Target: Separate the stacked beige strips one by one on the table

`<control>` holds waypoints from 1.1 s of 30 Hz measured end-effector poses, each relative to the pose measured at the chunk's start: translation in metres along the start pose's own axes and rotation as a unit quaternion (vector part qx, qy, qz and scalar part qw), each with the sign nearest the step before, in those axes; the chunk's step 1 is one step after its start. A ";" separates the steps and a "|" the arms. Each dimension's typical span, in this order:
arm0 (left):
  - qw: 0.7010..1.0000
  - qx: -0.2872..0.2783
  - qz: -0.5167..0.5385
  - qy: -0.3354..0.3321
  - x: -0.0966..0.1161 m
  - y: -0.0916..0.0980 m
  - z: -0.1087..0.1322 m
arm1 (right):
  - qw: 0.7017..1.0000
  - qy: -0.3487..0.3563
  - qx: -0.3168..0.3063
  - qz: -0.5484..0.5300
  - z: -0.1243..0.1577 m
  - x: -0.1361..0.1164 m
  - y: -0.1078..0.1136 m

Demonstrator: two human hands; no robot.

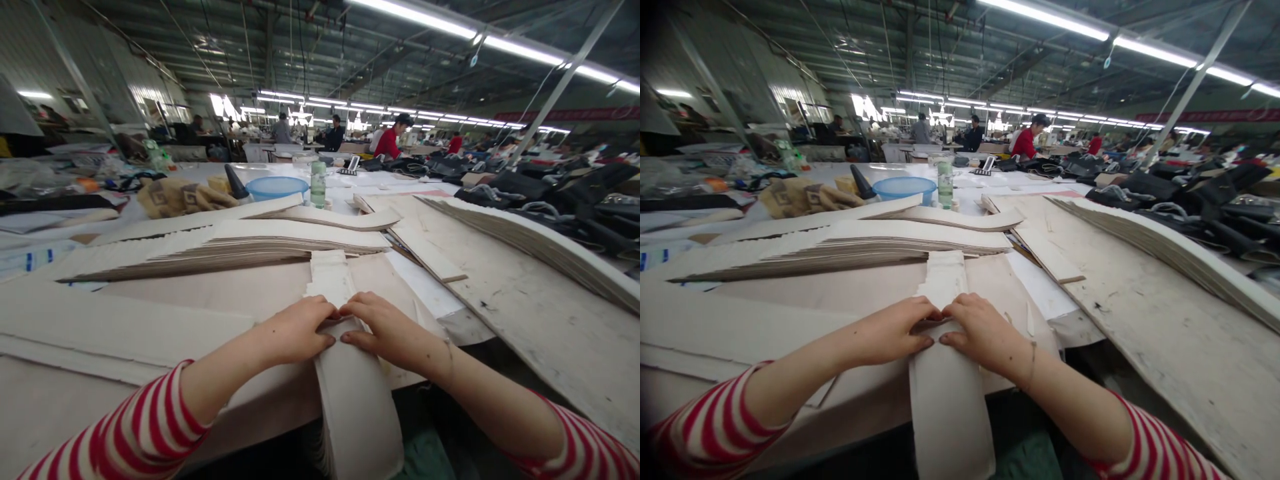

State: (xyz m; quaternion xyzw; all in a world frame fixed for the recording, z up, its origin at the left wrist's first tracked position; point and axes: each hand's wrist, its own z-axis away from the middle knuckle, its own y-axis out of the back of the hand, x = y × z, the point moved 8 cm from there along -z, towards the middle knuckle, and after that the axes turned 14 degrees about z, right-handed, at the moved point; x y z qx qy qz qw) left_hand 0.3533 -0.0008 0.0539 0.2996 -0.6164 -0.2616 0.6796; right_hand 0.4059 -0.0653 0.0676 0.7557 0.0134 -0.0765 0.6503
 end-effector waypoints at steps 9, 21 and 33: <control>1.000 -0.002 -0.012 0.000 0.002 0.000 0.001 | 0.999 0.004 -0.043 0.021 -0.004 -0.002 0.000; 1.000 0.002 -0.021 -0.020 0.004 -0.007 0.005 | 0.980 0.056 0.003 0.193 0.004 -0.021 -0.005; 0.986 0.084 0.113 0.090 -0.027 0.005 0.029 | 0.993 0.043 -0.101 0.048 -0.013 -0.011 -0.003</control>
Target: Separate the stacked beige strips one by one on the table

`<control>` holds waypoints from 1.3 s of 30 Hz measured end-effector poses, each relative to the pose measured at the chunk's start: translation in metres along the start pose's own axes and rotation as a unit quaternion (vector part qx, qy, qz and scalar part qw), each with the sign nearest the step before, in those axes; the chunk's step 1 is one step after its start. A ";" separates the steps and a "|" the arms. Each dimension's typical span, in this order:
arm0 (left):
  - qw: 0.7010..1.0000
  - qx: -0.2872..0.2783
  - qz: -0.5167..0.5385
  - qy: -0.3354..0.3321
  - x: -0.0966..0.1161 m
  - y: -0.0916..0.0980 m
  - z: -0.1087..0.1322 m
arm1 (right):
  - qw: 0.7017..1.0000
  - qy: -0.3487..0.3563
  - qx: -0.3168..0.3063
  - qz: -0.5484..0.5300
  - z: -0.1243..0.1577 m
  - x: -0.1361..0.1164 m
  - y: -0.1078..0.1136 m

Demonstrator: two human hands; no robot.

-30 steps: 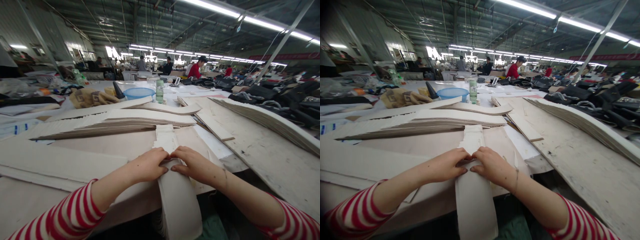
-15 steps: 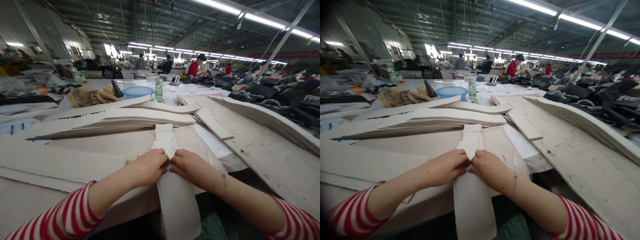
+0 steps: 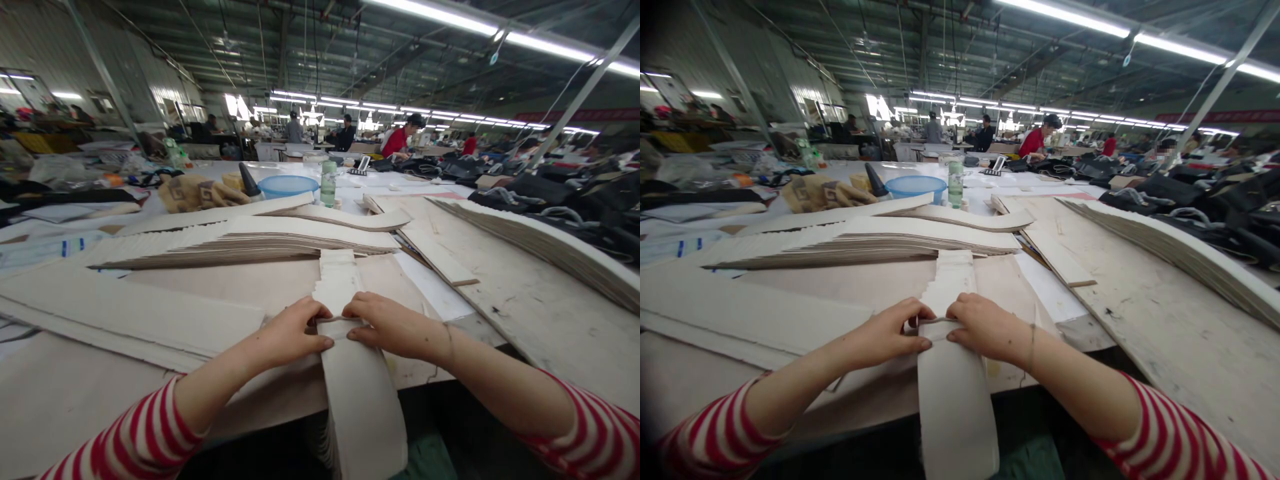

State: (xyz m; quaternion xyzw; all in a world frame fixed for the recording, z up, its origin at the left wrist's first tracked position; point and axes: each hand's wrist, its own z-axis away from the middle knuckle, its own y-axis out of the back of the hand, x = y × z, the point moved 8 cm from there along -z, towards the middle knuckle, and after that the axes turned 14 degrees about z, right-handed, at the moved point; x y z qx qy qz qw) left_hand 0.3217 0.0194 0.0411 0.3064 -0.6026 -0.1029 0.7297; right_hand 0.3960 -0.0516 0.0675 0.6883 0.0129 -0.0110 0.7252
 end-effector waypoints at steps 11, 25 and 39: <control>1.000 -0.003 0.020 -0.022 0.001 -0.002 -0.001 | 0.992 0.066 -0.045 -0.099 -0.011 -0.004 -0.003; 0.989 -0.038 -0.101 -0.104 0.016 -0.007 0.008 | 0.996 0.086 0.013 -0.017 0.000 -0.015 -0.006; 0.947 0.062 -0.241 -0.202 0.007 -0.027 0.046 | 0.991 0.044 0.074 0.103 0.016 -0.020 -0.008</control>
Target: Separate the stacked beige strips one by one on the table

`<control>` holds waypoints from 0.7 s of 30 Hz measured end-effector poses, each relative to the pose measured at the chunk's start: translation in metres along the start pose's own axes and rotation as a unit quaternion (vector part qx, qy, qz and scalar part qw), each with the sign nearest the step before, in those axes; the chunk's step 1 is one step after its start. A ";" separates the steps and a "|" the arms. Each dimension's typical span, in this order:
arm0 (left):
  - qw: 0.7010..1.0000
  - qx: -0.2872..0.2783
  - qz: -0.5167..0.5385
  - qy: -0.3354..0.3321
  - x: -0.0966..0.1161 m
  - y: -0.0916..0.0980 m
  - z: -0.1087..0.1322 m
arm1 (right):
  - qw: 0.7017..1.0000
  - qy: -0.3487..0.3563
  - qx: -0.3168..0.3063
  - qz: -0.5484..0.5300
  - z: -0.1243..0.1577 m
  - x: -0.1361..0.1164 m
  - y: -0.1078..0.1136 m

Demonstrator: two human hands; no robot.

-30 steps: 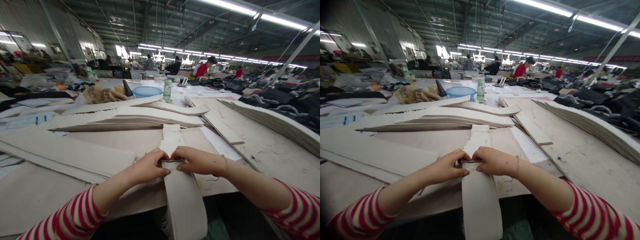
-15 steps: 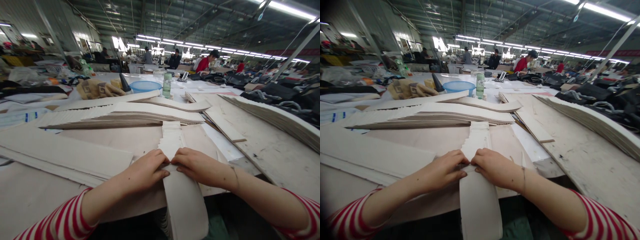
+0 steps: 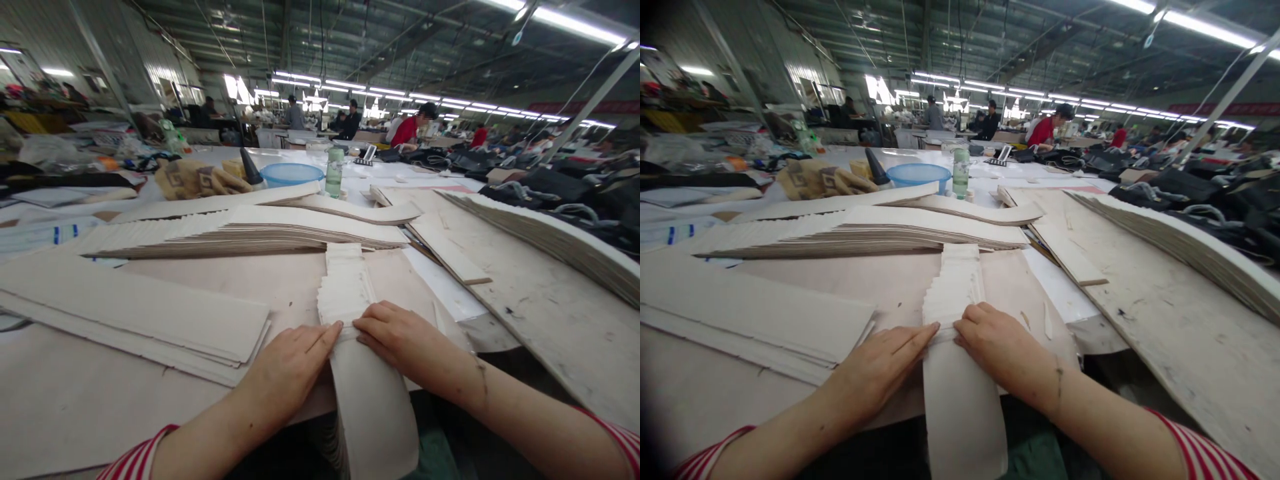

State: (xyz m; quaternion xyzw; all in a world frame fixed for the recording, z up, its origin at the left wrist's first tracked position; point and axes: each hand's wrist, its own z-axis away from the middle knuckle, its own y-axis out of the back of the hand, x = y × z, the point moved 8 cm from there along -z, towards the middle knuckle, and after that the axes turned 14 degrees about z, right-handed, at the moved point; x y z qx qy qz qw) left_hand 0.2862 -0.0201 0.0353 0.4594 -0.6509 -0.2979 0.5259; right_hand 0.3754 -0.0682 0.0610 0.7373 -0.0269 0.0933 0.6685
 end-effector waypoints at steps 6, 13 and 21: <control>0.978 0.088 0.149 0.113 -0.014 -0.001 0.011 | 0.999 -0.038 0.023 0.016 0.006 0.000 -0.002; 0.925 0.152 0.271 0.218 -0.027 -0.014 0.005 | 0.990 -0.102 0.031 -0.095 0.011 0.025 -0.003; 0.913 0.157 0.295 0.234 -0.026 -0.016 0.011 | 0.933 -0.190 -0.015 -0.306 0.014 0.045 -0.015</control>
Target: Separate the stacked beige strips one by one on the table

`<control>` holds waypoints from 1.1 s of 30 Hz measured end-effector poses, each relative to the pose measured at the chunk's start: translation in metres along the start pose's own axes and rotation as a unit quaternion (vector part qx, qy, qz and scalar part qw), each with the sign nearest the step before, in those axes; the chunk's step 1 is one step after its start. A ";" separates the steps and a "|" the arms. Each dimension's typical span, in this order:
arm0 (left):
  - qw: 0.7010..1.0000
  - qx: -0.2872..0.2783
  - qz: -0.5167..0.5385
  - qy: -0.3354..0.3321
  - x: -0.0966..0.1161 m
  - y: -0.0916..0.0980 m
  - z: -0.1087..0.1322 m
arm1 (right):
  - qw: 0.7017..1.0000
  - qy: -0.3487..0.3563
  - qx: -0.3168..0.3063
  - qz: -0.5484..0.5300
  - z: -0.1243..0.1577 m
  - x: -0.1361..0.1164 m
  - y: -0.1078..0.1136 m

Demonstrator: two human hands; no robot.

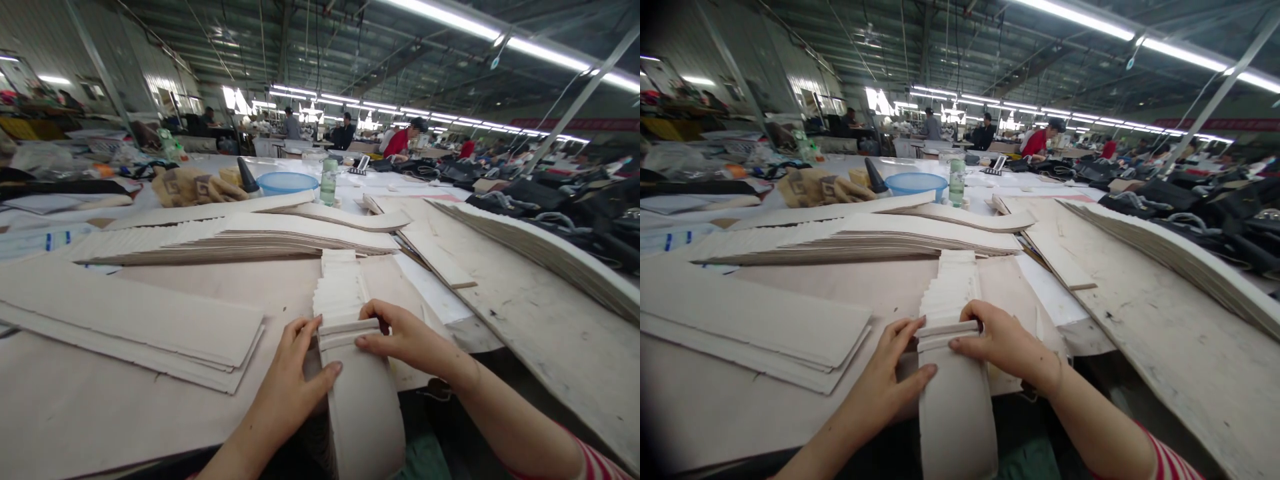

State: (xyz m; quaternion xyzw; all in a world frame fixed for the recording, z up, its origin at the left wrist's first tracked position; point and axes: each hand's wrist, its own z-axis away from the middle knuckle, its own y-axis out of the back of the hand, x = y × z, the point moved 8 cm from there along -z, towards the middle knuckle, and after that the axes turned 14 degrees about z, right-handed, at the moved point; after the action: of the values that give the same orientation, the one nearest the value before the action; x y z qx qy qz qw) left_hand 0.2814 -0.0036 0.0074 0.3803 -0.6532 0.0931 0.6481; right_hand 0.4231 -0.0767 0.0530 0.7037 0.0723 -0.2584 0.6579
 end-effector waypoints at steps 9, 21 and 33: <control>1.000 0.004 0.011 0.006 -0.001 -0.002 0.002 | 0.990 -0.027 0.019 -0.140 0.013 0.008 -0.008; 0.998 0.007 0.056 -0.020 0.002 -0.001 0.006 | 0.976 -0.035 0.096 -0.194 0.033 -0.002 -0.017; 0.986 0.100 0.130 -0.041 0.021 0.012 -0.004 | 0.975 -0.048 0.181 -0.122 0.037 0.014 -0.029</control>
State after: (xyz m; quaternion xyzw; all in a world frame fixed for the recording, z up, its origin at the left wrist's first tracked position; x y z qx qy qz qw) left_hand 0.2801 -0.0008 0.0319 0.3581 -0.7106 0.2257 0.5621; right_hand 0.4127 -0.1117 0.0207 0.7838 0.0776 -0.3793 0.4855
